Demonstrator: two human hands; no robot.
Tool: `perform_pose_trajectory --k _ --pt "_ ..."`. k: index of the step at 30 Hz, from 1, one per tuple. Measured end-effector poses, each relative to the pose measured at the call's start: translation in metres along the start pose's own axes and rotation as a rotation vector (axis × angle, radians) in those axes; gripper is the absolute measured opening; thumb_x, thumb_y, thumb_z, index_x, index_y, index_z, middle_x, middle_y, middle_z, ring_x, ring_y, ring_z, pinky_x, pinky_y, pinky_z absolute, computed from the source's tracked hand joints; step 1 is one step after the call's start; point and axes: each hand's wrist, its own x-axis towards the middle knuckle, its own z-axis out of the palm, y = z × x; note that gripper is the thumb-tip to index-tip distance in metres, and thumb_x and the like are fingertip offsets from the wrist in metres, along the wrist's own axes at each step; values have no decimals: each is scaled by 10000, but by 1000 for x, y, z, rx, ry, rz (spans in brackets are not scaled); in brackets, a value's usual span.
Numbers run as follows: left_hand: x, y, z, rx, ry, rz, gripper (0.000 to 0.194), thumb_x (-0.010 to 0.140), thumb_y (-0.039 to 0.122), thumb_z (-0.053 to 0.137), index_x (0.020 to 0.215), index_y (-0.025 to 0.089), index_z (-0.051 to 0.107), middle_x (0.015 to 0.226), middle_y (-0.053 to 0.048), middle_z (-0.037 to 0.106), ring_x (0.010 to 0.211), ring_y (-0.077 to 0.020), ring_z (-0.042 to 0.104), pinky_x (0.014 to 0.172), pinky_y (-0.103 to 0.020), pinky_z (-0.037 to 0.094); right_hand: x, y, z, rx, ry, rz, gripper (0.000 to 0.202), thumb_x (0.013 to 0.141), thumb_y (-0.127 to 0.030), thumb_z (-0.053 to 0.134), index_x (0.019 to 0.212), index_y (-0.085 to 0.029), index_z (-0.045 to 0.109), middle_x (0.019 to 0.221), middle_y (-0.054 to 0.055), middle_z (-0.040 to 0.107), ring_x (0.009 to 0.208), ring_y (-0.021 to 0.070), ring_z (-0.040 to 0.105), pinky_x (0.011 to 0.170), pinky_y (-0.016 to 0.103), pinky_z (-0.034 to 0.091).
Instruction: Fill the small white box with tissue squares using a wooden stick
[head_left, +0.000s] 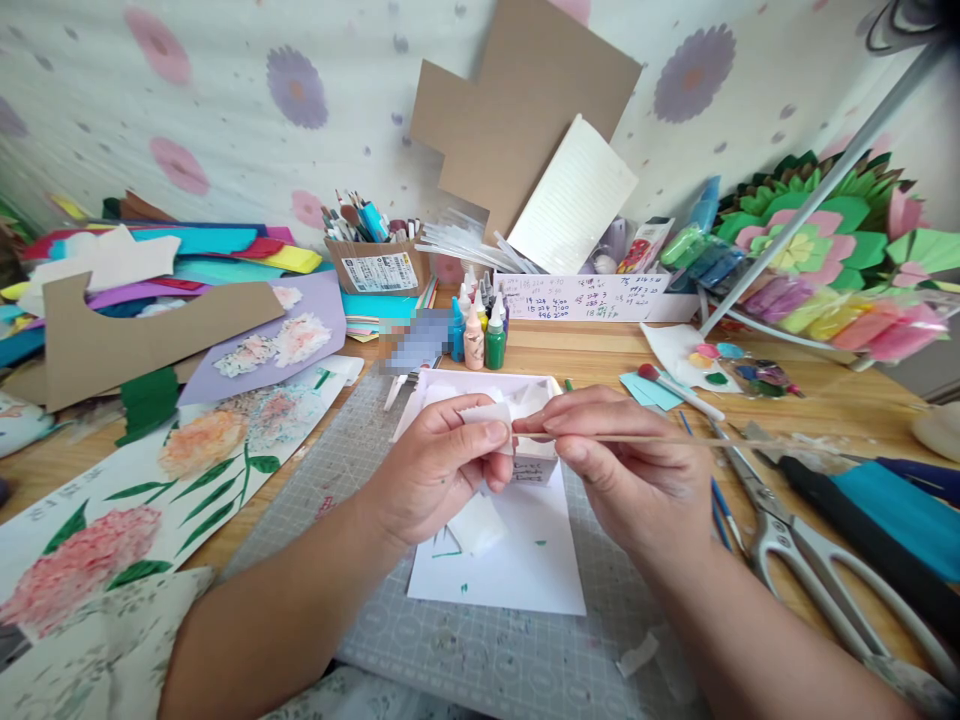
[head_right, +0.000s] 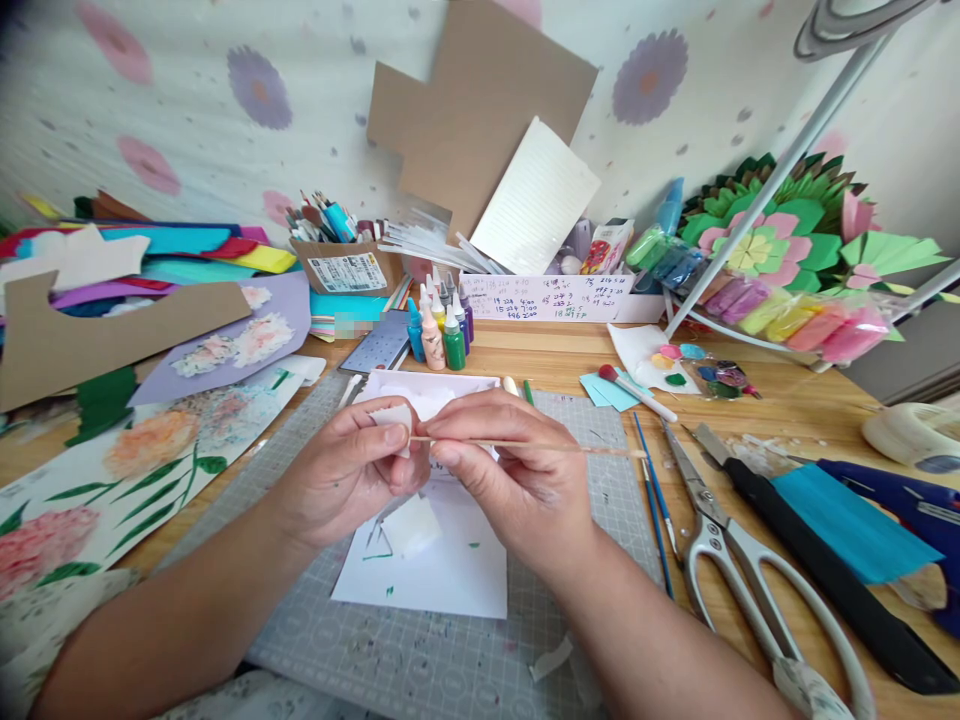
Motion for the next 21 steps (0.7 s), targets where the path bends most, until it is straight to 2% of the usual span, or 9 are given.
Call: perform_pose_trajectory --k 9,21 --pt "1 1 0 6 10 3 221 805 259 704 634 140 629 545 0 620 534 -96 530 557 -219 385 2 -1 0 -12 -5 0 261 806 -61 707 971 -257 755 883 0 789 861 155 722 808 315 578" --pt "1 2 1 2 33 2 221 775 269 766 660 121 649 549 -17 657 518 -89 585 533 -182 417 2 0 -2 -64 5 -25 234 825 -95 702 970 -273 748 880 -7 786 852 154 725 806 312 585"
